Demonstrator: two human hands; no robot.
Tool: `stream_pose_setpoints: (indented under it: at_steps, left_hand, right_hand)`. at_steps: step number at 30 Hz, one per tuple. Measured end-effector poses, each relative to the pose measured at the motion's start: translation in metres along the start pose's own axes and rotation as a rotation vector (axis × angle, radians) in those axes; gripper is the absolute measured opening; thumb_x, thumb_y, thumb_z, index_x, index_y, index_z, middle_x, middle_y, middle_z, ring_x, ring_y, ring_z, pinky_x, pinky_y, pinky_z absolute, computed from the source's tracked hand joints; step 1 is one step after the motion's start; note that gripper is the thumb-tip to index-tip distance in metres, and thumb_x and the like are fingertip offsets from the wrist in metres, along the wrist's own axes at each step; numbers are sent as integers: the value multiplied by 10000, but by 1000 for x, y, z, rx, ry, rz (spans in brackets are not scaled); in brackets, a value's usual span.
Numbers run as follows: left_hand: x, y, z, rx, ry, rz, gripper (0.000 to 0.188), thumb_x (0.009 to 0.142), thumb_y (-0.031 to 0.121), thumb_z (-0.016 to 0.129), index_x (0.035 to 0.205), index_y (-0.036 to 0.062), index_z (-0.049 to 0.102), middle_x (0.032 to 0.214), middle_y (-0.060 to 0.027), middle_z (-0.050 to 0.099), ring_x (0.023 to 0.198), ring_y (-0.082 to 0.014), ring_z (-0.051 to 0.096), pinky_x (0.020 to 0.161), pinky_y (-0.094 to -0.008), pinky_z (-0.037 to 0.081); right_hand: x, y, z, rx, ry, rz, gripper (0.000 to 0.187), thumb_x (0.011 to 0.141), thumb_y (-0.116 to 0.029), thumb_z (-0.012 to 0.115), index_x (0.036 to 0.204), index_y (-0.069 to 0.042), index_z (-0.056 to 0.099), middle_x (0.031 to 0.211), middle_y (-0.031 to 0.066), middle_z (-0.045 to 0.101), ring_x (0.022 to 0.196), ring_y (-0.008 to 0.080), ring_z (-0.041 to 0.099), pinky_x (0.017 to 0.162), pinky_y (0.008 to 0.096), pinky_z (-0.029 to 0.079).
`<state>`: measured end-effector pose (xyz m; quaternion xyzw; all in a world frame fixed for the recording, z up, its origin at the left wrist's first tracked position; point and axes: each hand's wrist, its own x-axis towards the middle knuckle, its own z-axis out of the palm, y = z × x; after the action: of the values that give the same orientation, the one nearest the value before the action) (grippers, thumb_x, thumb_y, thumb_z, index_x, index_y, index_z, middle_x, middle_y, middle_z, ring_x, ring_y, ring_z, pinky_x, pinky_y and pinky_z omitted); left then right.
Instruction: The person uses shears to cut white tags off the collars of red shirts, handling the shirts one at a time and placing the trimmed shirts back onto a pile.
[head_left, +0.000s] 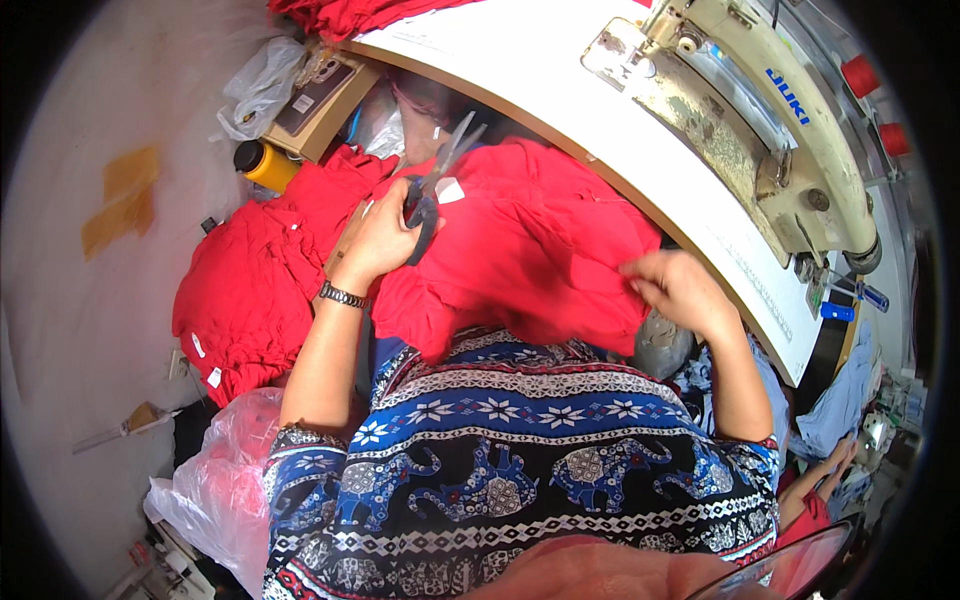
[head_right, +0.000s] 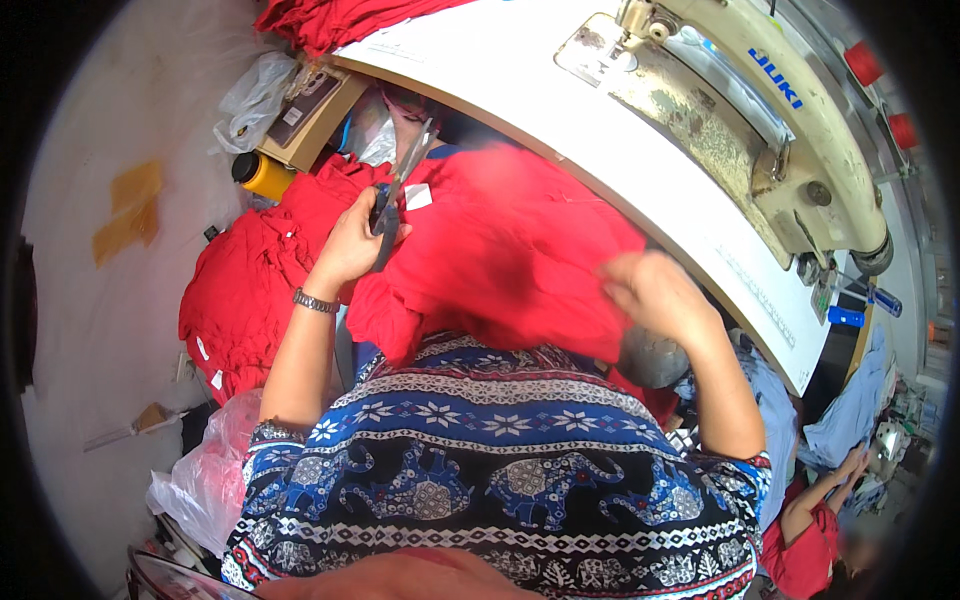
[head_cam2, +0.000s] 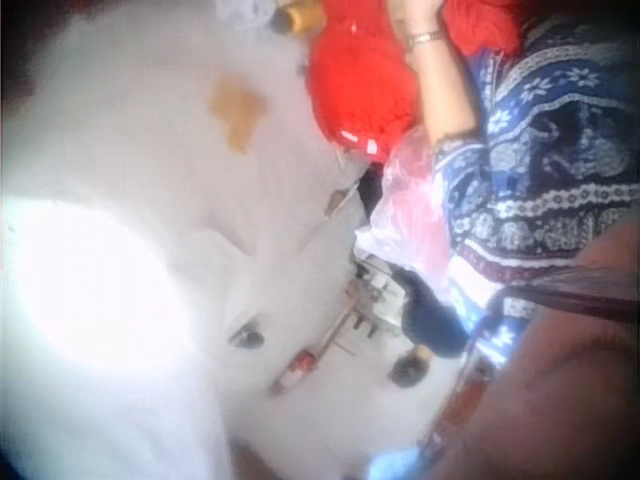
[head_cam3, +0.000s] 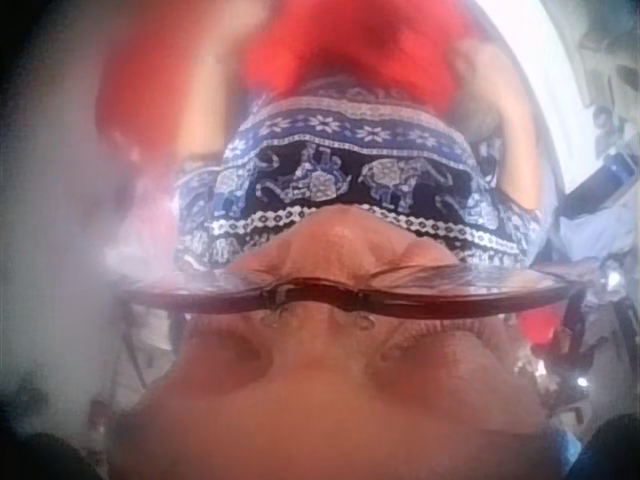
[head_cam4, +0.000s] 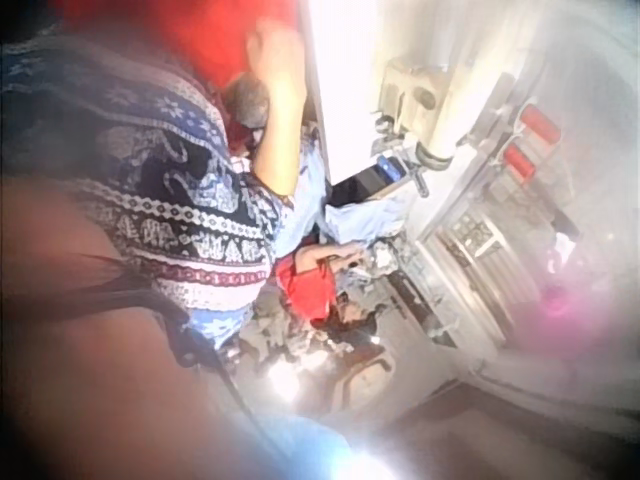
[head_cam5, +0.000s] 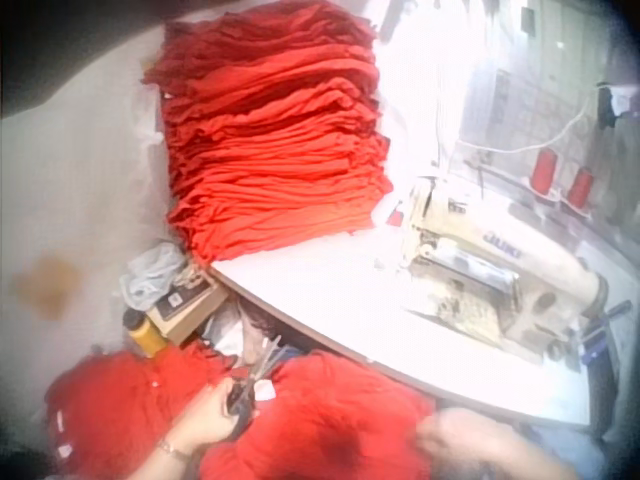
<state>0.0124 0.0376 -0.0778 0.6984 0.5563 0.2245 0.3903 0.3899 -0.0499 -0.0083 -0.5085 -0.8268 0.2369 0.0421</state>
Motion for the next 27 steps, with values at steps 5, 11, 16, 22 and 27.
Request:
stream_pose_setpoints:
  at_steps: [5, 11, 16, 22, 27]
  left_hand:
    - [-2, -10, 4, -253, -20, -39, 240, 769, 57, 721, 947, 45, 560, 782, 32, 532, 692, -74, 500, 634, -220, 417]
    - [-10, 39, -97, -559, 302, 118, 229, 753, 38, 735, 901, 67, 562, 811, 13, 552, 716, -78, 527, 635, -234, 438]
    - [-77, 40, -156, -273, -393, -35, 327, 696, 91, 796, 918, 38, 561, 811, -1, 581, 767, -101, 551, 696, -250, 456]
    - [-76, 2, -111, -167, -330, -172, 294, 786, 78, 742, 998, 12, 548, 958, -61, 657, 897, -112, 598, 815, -268, 480]
    - [-35, 23, -40, -526, -121, -107, 346, 802, 112, 745, 1048, -2, 530, 1037, -101, 669, 910, -129, 613, 816, -266, 486]
  right_hand:
    - [78, -48, 13, 195, 140, 82, 482, 741, -266, 752, 1105, 1, 582, 895, 147, 646, 788, 270, 623, 711, 360, 497]
    - [129, -60, -19, 357, 626, -248, 115, 852, -33, 599, 950, -11, 657, 836, 127, 621, 751, 230, 612, 706, 306, 490]
    - [80, -76, -57, 386, 66, -354, 233, 711, 69, 616, 921, -14, 673, 868, 112, 616, 793, 244, 602, 729, 311, 499]
    - [38, -64, 40, 379, -350, -330, 131, 768, -67, 586, 882, -24, 635, 844, 132, 568, 842, 326, 583, 713, 407, 481]
    - [48, -61, 28, 615, 8, -81, 111, 819, -43, 605, 923, -21, 638, 816, 108, 613, 765, 231, 617, 679, 339, 493]
